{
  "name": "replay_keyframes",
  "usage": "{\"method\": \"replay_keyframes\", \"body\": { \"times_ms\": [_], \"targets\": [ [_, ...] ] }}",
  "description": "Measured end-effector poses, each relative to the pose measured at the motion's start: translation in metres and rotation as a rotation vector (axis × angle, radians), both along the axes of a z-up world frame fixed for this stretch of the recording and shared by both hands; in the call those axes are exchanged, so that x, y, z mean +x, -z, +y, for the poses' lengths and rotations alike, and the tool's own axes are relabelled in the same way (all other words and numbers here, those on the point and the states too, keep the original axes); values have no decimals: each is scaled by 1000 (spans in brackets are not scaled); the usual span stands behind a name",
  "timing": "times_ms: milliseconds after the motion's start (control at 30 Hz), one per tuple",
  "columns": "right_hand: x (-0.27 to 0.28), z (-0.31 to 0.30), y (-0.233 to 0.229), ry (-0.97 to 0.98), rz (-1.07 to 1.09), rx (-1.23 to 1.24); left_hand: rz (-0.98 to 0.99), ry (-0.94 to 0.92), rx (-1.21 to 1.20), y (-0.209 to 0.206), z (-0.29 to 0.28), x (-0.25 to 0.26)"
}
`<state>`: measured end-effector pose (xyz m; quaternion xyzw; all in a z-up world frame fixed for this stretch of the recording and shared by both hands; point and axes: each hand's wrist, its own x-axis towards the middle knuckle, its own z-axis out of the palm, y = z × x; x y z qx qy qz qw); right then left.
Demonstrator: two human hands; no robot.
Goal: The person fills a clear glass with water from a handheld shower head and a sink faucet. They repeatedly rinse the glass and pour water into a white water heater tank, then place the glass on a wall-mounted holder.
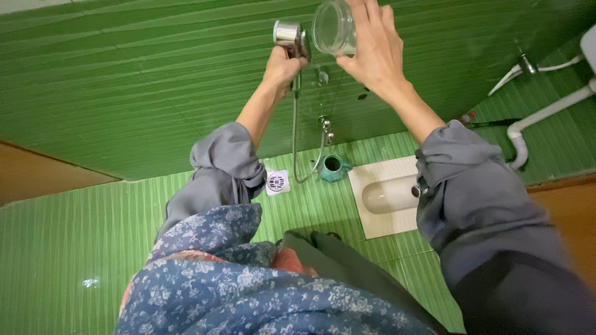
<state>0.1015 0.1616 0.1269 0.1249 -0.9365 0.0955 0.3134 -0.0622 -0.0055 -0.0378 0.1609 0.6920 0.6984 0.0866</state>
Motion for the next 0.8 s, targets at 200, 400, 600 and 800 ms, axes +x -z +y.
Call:
{"method": "replay_keyframes", "body": {
  "times_ms": [200, 400, 600, 800],
  "targets": [
    [8, -8, -8, -14, 26, 111, -33, -34, -1, 3, 7, -14],
    [11, -10, -11, 0, 85, 203, -1, -19, 85, -2, 11, -16],
    [9, -13, -14, 11, 86, 184, -36, -17, -19, -19, -2, -3],
    [-2, -7, -13, 9, 102, 167, -59, -38, -75, 5, 2, -12]
  ]
}}
